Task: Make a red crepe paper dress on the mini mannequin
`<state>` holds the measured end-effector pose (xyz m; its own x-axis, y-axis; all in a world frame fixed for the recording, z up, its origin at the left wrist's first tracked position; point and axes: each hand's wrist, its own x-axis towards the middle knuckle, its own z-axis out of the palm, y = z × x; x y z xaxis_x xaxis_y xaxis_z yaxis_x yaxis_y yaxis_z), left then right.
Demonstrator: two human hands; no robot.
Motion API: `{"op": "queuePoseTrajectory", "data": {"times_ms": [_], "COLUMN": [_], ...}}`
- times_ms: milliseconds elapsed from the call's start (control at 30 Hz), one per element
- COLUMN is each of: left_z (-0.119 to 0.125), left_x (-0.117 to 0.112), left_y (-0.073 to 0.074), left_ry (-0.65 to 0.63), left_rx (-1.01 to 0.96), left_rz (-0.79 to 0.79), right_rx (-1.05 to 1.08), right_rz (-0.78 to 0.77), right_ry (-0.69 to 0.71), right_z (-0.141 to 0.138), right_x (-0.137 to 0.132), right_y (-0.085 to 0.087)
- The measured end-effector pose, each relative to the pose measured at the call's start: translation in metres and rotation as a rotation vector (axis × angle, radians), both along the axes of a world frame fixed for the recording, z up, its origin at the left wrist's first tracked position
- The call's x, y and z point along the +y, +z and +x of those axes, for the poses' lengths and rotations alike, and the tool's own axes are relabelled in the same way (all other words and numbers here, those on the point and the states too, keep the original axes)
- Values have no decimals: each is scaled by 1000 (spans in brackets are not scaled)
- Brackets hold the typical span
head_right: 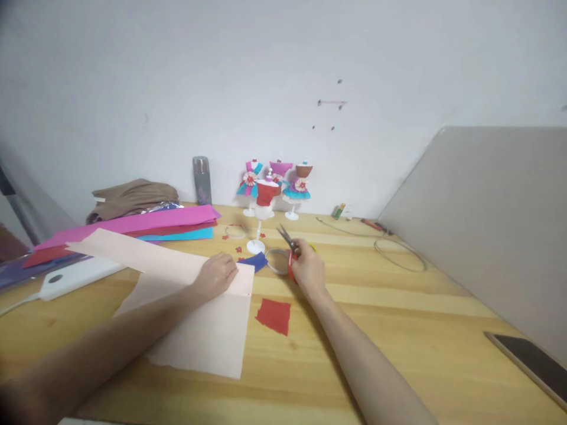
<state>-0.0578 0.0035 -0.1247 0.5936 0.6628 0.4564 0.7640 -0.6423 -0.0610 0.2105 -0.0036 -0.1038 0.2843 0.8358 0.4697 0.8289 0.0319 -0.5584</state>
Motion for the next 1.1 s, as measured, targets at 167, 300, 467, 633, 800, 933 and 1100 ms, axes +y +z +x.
{"op": "queuePoseTrajectory", "data": {"times_ms": [167,300,467,633,800,933,1100], "left_z": [1,2,3,2,0,-1,-1], "left_x": [3,2,0,-1,1,4,4], "left_y": [0,1,5,6,1,-3,-4], "left_ry": [56,70,83,80,65,34,14], "left_rx": [-25,-31,-22,-16,-24,-35,-30], "left_rz": [-87,-118,-110,-102,-92,-74,-59], "right_rx": [27,5,-23,-54,-125,-215,-332], "right_rz": [-150,-236,-274,-325,-397,-465,-589], "right_ry": [-168,-193,-187,-173,-144,-152,-150], "right_z": [21,26,24,27,36,46,57], "right_x": [5,6,8,8,11,12,11], "right_y": [1,-1,-3,-2,-4,-2,8]}}
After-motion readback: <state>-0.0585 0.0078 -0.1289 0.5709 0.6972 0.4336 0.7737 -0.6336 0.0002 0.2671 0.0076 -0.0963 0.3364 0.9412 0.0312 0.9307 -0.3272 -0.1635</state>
